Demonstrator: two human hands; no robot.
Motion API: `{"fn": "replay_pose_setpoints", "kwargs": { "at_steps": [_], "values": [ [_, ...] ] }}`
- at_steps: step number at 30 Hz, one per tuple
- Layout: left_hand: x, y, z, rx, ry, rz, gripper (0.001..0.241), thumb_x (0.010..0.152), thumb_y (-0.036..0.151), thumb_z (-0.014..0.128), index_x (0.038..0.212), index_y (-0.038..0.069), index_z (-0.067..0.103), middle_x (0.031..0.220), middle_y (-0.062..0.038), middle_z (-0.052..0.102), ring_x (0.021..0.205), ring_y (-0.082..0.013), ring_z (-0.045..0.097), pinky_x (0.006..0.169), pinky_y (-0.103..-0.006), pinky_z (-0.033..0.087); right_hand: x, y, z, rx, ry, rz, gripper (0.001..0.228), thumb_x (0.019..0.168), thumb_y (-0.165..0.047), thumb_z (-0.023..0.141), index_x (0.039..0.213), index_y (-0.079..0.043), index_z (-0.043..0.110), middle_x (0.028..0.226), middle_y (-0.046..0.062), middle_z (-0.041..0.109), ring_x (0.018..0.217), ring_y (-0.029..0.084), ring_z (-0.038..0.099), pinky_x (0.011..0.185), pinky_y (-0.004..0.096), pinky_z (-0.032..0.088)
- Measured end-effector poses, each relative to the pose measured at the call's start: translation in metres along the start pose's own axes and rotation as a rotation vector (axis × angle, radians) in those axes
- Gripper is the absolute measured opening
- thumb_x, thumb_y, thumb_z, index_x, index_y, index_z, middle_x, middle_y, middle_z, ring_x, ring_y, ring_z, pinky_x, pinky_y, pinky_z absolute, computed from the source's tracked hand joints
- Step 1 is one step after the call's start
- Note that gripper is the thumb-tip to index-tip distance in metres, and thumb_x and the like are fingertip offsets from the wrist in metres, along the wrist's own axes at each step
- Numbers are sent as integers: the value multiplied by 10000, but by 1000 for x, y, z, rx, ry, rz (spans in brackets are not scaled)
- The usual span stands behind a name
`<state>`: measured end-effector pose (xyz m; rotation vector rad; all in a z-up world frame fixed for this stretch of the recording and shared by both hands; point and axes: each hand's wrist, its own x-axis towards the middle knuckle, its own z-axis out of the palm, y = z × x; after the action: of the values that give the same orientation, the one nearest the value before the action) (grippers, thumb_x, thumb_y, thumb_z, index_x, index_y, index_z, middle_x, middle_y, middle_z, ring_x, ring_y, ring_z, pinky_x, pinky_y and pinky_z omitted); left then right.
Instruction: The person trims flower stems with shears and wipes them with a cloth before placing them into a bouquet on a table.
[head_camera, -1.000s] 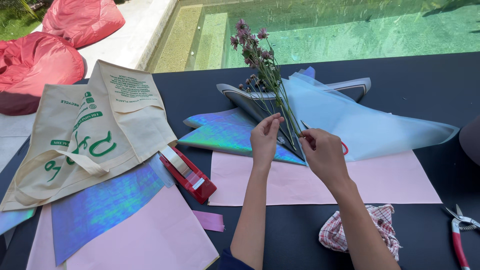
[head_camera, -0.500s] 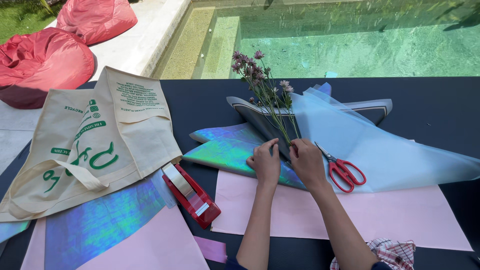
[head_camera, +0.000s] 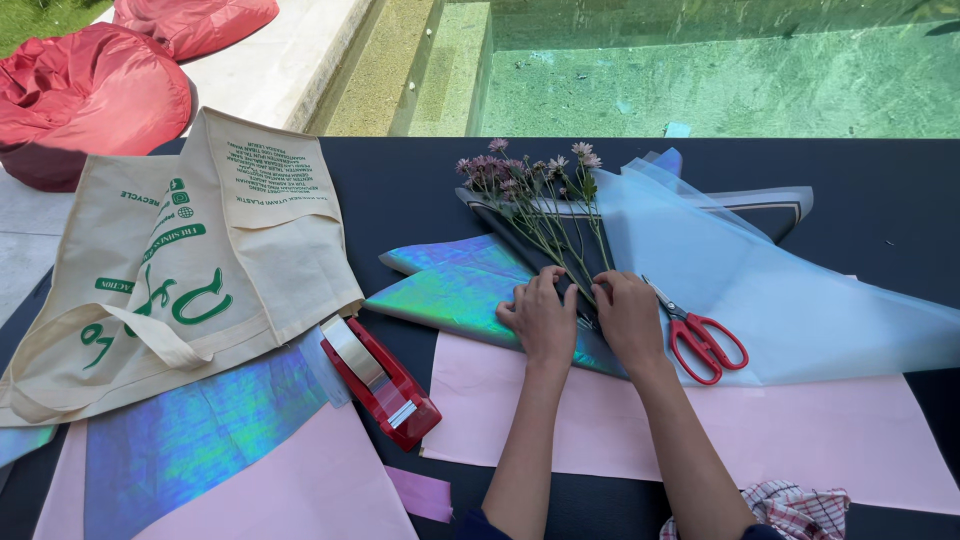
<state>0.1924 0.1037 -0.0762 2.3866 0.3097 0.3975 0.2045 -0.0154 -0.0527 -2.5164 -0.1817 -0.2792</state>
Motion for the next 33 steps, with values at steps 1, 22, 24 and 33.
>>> {"fn": "replay_pose_setpoints", "kwargs": {
  "at_steps": [1, 22, 24, 33],
  "values": [
    [-1, 1, 0, 0, -3, -1, 231, 955, 304, 662, 1181, 276, 628, 1077, 50, 666, 1111, -197, 582, 981, -525, 260, 2, 6, 4, 0, -2, 2, 165, 1019, -84, 597, 1114, -1, 704, 849, 148, 655, 805, 288, 702, 654, 390, 603],
    [-5, 8, 5, -15, -5, 107, 311, 922, 270, 758, 1215, 214, 669, 1100, 17, 656, 1202, -206, 496, 987, -596, 211, 12, 26, 25, 18, -4, 73, 161, 981, -71, 641, 1027, 42, 746, 760, 199, 708, 745, 336, 717, 604, 385, 616],
    [-2, -1, 14, -3, -33, 83, 327, 897, 329, 764, 1199, 249, 667, 1102, 44, 645, 1199, -184, 483, 1010, -603, 195, 15, 33, 32, 15, 8, 90, 141, 969, -113, 672, 989, -9, 765, 758, 146, 722, 722, 280, 717, 600, 326, 603],
    [-4, -4, 17, 20, -15, 78, 303, 907, 423, 716, 1182, 300, 676, 1104, 81, 632, 1201, -160, 467, 1037, -610, 181, 5, 30, -2, 104, 39, 160, 122, 954, -119, 725, 984, -9, 769, 754, 153, 725, 713, 281, 712, 558, 335, 597]
  ]
}}
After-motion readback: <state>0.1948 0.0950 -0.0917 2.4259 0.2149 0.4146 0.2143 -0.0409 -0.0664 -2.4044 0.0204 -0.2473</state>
